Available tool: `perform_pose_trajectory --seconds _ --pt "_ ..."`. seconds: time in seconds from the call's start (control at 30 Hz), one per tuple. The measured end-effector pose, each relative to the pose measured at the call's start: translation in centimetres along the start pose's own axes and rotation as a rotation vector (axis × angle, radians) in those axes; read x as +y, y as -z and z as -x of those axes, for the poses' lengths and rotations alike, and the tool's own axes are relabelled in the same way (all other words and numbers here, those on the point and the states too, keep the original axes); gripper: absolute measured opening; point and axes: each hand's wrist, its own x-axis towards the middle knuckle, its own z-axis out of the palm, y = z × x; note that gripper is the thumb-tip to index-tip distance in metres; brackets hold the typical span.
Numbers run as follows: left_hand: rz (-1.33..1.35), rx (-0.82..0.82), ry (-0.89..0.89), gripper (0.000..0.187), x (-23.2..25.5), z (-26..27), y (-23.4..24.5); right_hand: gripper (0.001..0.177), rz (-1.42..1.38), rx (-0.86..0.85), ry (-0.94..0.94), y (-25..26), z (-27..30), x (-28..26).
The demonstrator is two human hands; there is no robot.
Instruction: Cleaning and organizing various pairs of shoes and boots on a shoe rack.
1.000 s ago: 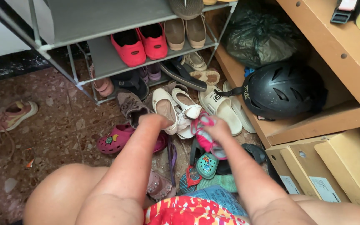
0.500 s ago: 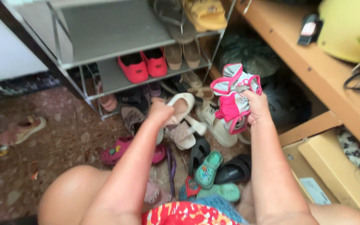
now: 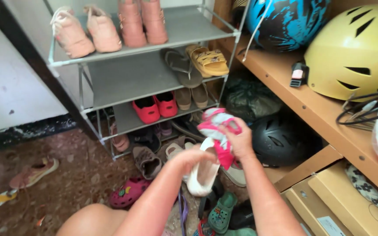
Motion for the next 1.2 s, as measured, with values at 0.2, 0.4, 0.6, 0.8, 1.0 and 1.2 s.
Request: perform_pose_trajectory --seconds 0.2,0.4,0.6,0.8,1.0,1.2 --pt "-0.130 0.442 -0.043 0.056 -3.1 -3.0 1.8 0.041 0.396 0.319 0.075 1.5 -1.5 -5.9" --pt "-0.557 0.796 -0.166 0.047 0.1 -1.1 -1.1 0.025 0.409 -0.143 0.276 -2.5 0.7 -4.9" --pt "-0.593 0.707 -0.304 0.047 -3.2 -2.9 -1.2 0.034 0.624 0.141 0.300 -0.9 1.2 -2.4" --pt "-0.533 0.694 -0.193 0.042 4.3 1.5 -3.1 0.031 0.237 0.393 0.119 1.4 -1.2 -2.2" --pt "-0.797 0.700 -0.281 0.030 -2.3 -2.7 -2.1 0.044 0.844 -0.026 0.641 -5.0 3.3 -7.1" --pt "-0.090 0.499 -0.289 0.043 -1.9 -3.0 1.5 0.039 1.005 0.328 0.573 2.0 -0.7 -5.0"
